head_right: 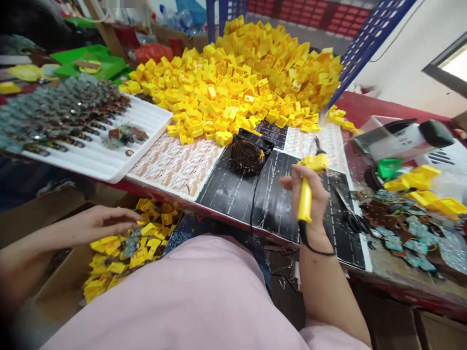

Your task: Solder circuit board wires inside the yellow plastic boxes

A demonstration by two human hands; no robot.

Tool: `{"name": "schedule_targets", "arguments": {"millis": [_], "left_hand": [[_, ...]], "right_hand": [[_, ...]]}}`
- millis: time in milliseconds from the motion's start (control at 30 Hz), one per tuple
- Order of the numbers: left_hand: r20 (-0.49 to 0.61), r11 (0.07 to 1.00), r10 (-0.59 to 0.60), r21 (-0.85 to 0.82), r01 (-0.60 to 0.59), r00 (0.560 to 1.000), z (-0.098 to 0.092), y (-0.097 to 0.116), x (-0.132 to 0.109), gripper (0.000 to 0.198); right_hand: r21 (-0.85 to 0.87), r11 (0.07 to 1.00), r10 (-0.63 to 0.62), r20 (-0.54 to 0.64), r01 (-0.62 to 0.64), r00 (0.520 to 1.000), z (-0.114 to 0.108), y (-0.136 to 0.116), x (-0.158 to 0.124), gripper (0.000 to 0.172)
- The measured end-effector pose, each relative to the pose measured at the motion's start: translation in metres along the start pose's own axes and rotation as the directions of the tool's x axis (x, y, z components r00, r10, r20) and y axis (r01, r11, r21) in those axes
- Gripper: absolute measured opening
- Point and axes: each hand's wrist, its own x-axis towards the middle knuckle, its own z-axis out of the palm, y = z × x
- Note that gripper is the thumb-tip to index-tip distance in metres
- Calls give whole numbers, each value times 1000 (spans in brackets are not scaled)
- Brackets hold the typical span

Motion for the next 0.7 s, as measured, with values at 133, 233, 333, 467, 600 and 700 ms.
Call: {"name": "schedule_targets", "arguments": {"millis": [133,233,333,467,600,700], "left_hand": [[-80,991,32,131,-21,996,-52,49,94,44],[-210,959,144,270,-85,967,-75,99,170,43],[-267,926,236,354,-133,934,-75,148,239,38],[-120,731,392,643,-229,912,-36,201,307,41],[69,618,448,696,-365,891,32,242,352,49],[107,585,391,738,-337,914,68,258,379,73]], "right_hand": [[-64,998,21,138,-12,990,34,24,49,62],[-88,996,32,209,-14,977,60,35,72,71],[-92,996,30,247,-8,968,64,33,72,67],[-115,993,21,236,7,972,31,18,40,64],[-180,984,27,183,6,983,-9,4,3,55],[-253,967,1,124,30,992,-26,1,-16,47]]}}
